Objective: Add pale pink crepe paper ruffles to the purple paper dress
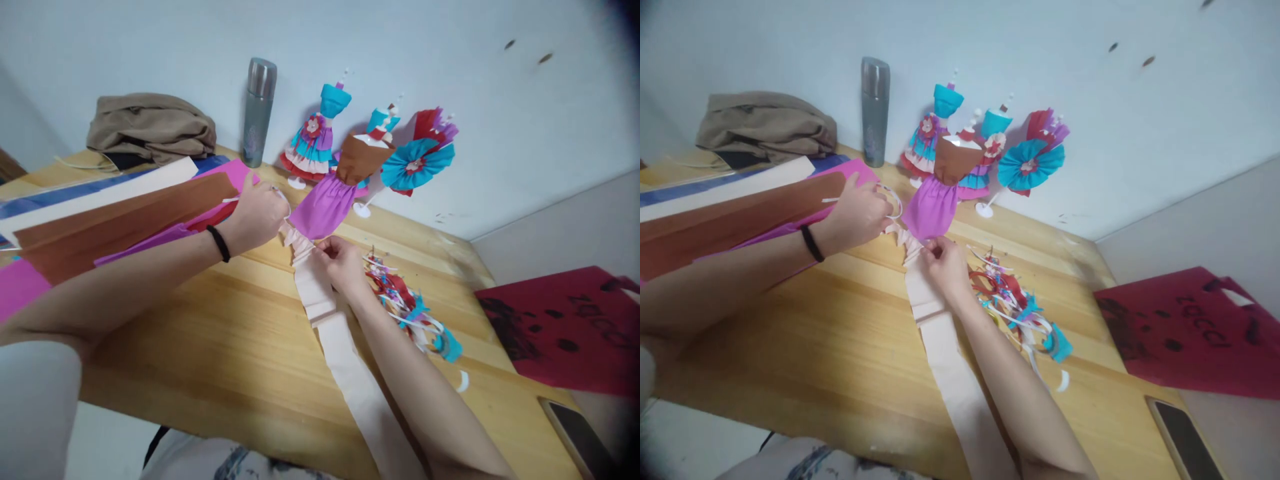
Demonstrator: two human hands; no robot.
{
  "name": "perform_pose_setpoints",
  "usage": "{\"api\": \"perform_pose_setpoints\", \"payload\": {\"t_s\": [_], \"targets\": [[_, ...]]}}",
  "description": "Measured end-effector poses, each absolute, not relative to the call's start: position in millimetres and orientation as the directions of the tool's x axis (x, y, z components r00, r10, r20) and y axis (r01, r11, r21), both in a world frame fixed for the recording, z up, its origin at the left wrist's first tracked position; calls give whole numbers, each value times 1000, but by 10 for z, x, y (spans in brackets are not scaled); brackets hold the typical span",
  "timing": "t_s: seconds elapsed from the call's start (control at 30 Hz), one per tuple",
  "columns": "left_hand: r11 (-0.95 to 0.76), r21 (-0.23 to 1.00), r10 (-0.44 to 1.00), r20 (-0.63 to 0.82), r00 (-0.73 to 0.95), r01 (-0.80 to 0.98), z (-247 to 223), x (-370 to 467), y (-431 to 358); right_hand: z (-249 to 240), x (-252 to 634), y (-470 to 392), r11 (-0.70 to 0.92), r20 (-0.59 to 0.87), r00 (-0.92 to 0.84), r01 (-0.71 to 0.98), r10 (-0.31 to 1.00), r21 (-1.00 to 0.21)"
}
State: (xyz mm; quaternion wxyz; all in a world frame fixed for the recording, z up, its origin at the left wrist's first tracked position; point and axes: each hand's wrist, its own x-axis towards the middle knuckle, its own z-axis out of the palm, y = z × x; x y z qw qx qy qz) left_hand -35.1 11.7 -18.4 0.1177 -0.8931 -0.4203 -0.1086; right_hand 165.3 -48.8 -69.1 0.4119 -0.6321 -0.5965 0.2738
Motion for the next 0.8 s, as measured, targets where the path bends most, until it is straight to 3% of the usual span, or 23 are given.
{"api": "perform_pose_setpoints", "payload": {"t_s": [0.8], "targets": [[-649, -177, 621, 438, 650, 739, -374, -231, 359, -772, 1673, -401, -72, -32, 164, 246, 986, -967]]}}
